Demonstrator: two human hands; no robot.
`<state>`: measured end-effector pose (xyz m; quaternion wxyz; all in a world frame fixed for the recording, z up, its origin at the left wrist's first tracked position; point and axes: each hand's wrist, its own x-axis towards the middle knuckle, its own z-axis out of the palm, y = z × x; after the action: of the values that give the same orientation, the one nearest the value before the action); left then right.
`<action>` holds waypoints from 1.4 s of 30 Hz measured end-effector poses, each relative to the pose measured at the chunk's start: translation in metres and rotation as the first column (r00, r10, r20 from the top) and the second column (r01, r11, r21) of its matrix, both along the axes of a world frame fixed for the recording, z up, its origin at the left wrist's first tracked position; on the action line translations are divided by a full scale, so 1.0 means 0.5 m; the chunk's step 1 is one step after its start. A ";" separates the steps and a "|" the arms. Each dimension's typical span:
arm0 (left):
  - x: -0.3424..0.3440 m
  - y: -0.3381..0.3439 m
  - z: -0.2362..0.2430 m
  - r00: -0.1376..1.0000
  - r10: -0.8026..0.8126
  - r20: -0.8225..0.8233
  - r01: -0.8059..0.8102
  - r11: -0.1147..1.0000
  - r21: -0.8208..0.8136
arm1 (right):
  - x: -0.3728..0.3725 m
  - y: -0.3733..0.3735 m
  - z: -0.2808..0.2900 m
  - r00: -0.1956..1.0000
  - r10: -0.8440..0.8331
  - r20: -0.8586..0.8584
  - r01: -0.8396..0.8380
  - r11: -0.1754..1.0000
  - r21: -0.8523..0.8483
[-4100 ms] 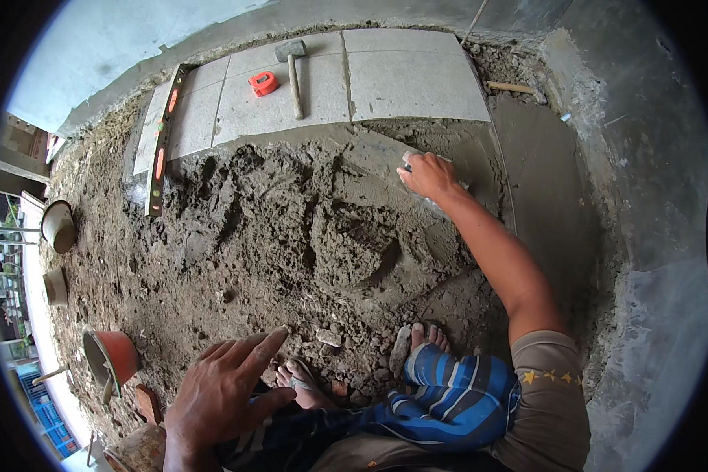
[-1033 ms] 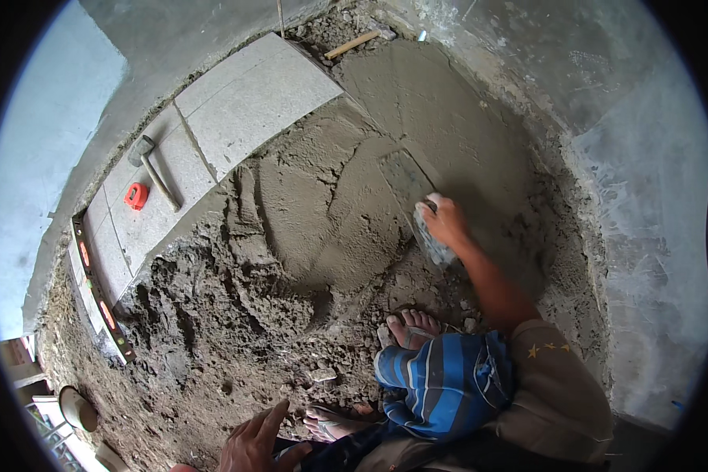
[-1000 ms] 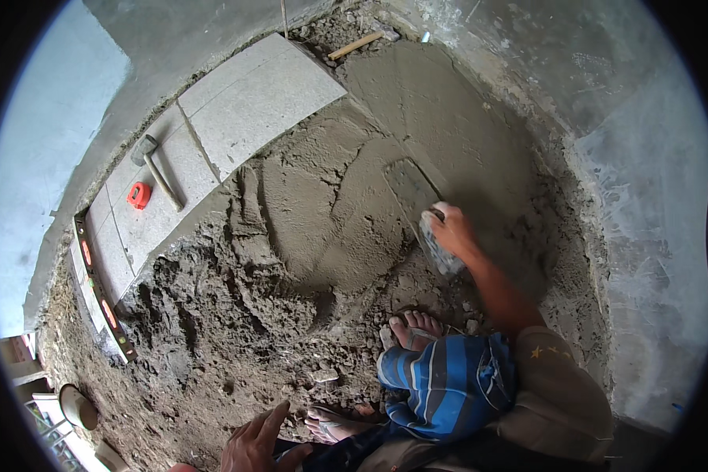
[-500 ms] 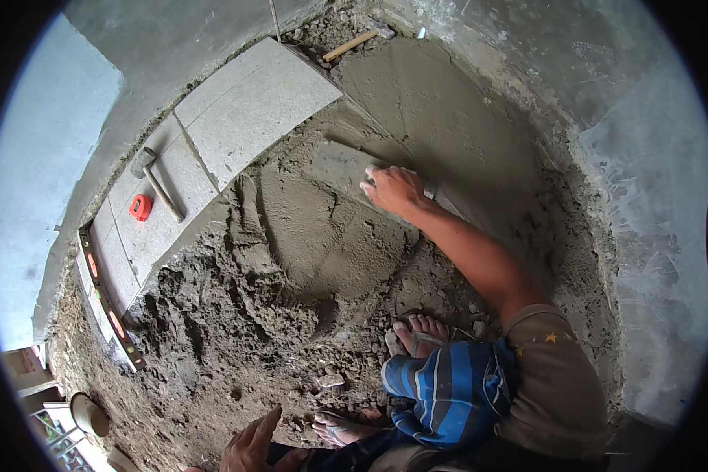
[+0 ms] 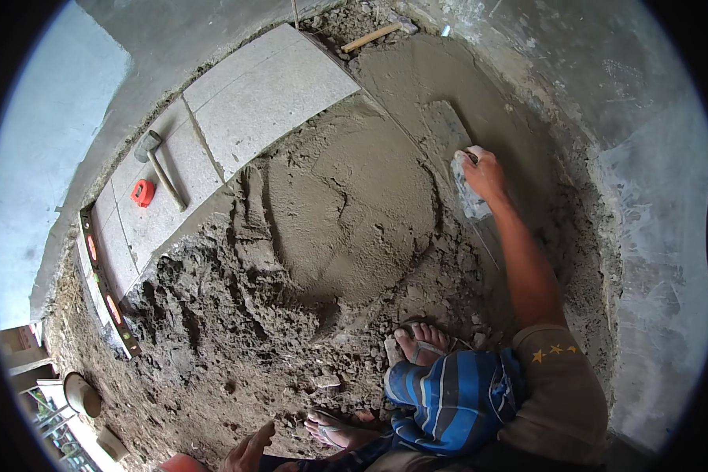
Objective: Apply cement and level it to lay down tiles on a floor.
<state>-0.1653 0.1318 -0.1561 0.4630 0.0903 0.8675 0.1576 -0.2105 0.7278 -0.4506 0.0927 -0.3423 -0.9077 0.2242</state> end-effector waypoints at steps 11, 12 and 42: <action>-0.012 0.022 -0.009 0.995 0.061 -0.079 -0.069 0.993 -0.094 | -0.227 -0.017 -0.013 0.970 0.128 0.209 -0.142 0.989 0.050; -0.012 0.031 -0.001 0.994 0.089 -0.056 -0.096 0.985 -0.145 | -0.222 0.010 -0.026 0.976 0.107 0.188 -0.129 0.986 0.110; 0.014 -0.010 0.012 0.988 0.151 -0.021 -0.151 0.988 -0.042 | -0.246 -0.205 0.028 0.954 0.225 0.197 -0.246 0.965 0.089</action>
<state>-0.1583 0.1267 -0.1499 0.4438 0.0156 0.8793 0.1723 -0.3337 0.6255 -0.4367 -0.0005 -0.2450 -0.9580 0.1493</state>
